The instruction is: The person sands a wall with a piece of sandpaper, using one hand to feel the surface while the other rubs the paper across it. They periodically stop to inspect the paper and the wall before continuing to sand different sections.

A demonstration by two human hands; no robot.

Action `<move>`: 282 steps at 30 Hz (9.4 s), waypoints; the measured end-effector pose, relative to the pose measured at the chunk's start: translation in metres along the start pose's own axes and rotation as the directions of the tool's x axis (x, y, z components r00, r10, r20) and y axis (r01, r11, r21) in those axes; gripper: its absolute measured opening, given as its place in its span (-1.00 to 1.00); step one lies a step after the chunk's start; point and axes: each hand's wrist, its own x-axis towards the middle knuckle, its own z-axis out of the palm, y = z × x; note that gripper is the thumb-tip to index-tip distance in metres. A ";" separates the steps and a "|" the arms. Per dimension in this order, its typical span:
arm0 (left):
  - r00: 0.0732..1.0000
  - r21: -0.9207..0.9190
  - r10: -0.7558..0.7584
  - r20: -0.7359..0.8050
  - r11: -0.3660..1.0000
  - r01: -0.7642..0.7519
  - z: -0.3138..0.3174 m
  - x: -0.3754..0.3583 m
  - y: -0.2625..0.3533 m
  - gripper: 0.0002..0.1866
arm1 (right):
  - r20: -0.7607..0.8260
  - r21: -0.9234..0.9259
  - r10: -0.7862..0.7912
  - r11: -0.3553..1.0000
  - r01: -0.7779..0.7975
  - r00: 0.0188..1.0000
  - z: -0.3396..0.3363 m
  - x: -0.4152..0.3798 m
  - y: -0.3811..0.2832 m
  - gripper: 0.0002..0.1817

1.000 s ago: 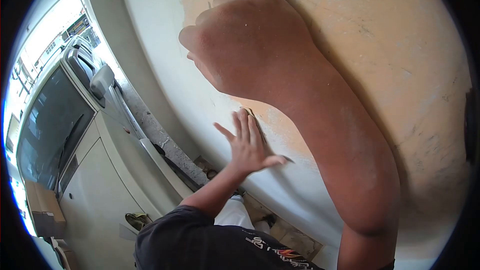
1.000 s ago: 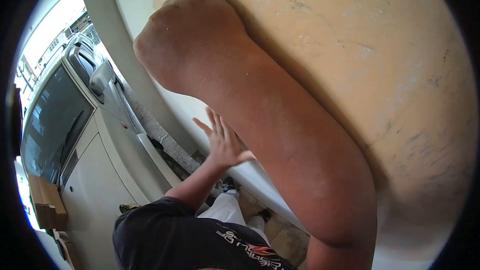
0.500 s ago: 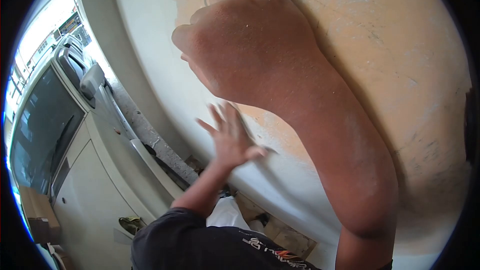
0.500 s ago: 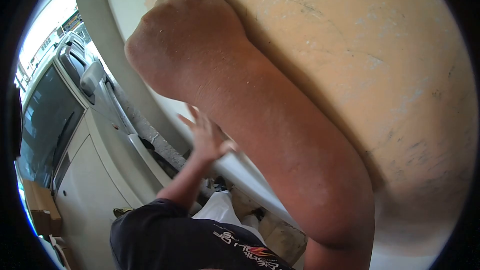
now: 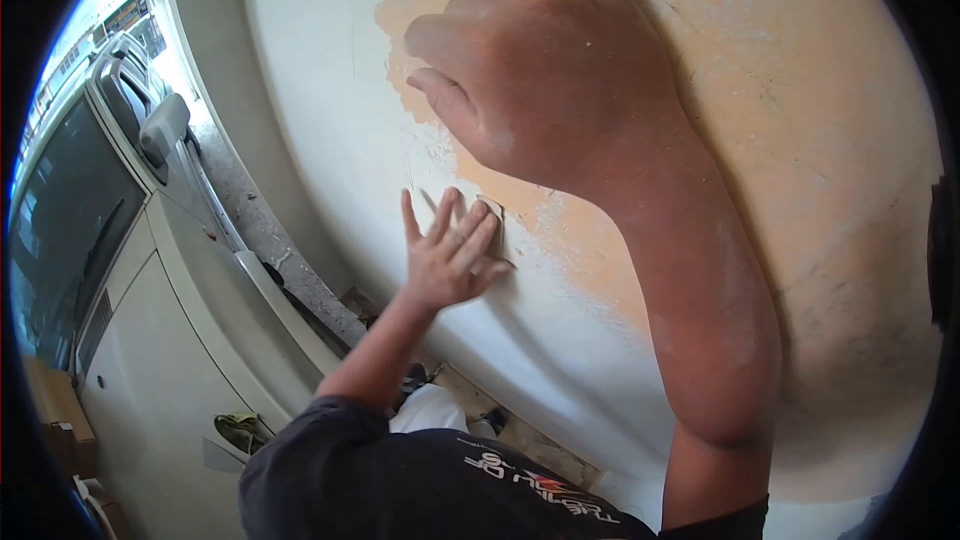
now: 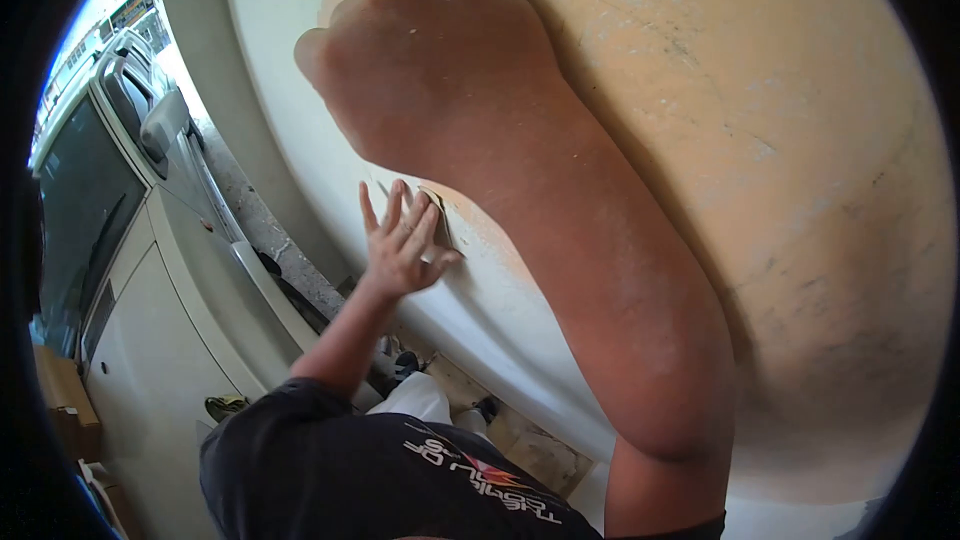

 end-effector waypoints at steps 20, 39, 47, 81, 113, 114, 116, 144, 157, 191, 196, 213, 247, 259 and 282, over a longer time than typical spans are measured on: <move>0.989 -0.424 -0.003 -0.146 0.904 -0.060 -0.097 0.022 -0.002 -0.78 | -0.059 0.538 0.180 0.835 -0.121 0.982 0.027 -0.070 -0.053 -0.68; 0.919 -0.713 0.138 -0.370 0.592 -0.376 -0.041 0.059 0.056 -0.46 | -0.917 -0.215 0.307 0.156 -0.964 0.254 -0.084 -0.349 -0.135 -0.74; 0.922 -0.648 0.210 -0.327 0.660 -0.380 -0.016 0.088 0.126 -0.29 | -0.562 -0.364 0.773 0.090 -0.927 0.295 -0.037 -0.403 -0.144 -0.13; 0.793 -0.006 0.433 -0.428 0.876 -0.482 0.054 0.154 0.426 -0.34 | -0.535 0.734 0.238 -0.345 -0.585 -0.811 -0.017 -0.743 -0.250 -0.06; 0.770 -0.023 0.638 0.000 0.770 -0.637 -0.017 0.125 0.339 -0.12 | -0.424 0.514 0.570 -0.488 -0.705 -0.704 0.063 -0.576 -0.271 0.26; 0.761 -0.002 0.648 0.016 0.761 -0.648 -0.023 0.129 0.334 -0.12 | -0.428 0.463 0.576 -0.523 -0.716 -0.697 0.058 -0.596 -0.272 0.30; 0.688 0.022 0.726 0.005 0.687 -0.726 -0.029 0.136 0.332 -0.11 | -0.536 0.588 0.397 -0.457 -0.667 -0.745 0.035 -0.665 -0.264 0.13; 0.321 0.119 0.921 0.221 0.301 -0.946 -0.039 0.126 0.428 -0.09 | -0.509 0.669 0.302 -0.451 -0.591 -0.806 -0.006 -0.739 -0.263 0.32; 0.381 0.047 0.898 0.223 0.380 -0.924 -0.042 0.117 0.428 -0.14 | -0.466 0.692 0.309 -0.456 -0.559 -0.829 -0.008 -0.707 -0.261 0.23; 0.447 -0.093 0.889 0.101 0.456 -0.885 -0.010 0.112 0.451 -0.25 | -0.521 0.453 0.616 -0.388 -0.803 -0.591 0.053 -0.577 -0.263 0.30; 0.445 -0.070 0.885 0.137 0.457 -0.887 -0.004 0.111 0.443 -0.25 | -0.497 0.542 0.429 -0.526 -0.656 -0.755 -0.007 -0.697 -0.259 0.17; 0.437 -0.039 0.881 0.180 0.450 -0.892 0.004 0.106 0.438 -0.26 | -0.256 0.952 0.035 -0.163 -0.259 -0.966 -0.097 -0.819 -0.237 -0.09; 0.434 0.011 0.875 0.213 0.443 -0.897 0.005 0.112 0.413 -0.29 | -0.308 0.847 0.031 -0.445 -0.289 -0.951 0.039 -0.740 -0.265 0.06; 0.440 -0.052 0.880 0.177 0.455 -0.889 0.012 0.108 0.427 -0.31 | -0.079 0.859 -0.080 -0.511 -0.028 -0.994 0.041 -0.774 -0.281 0.04; 0.485 -0.224 0.859 0.164 0.511 -0.830 -0.011 0.087 0.450 -0.35 | -0.145 0.911 0.026 -0.387 -0.143 -0.989 -0.010 -0.800 -0.263 -0.04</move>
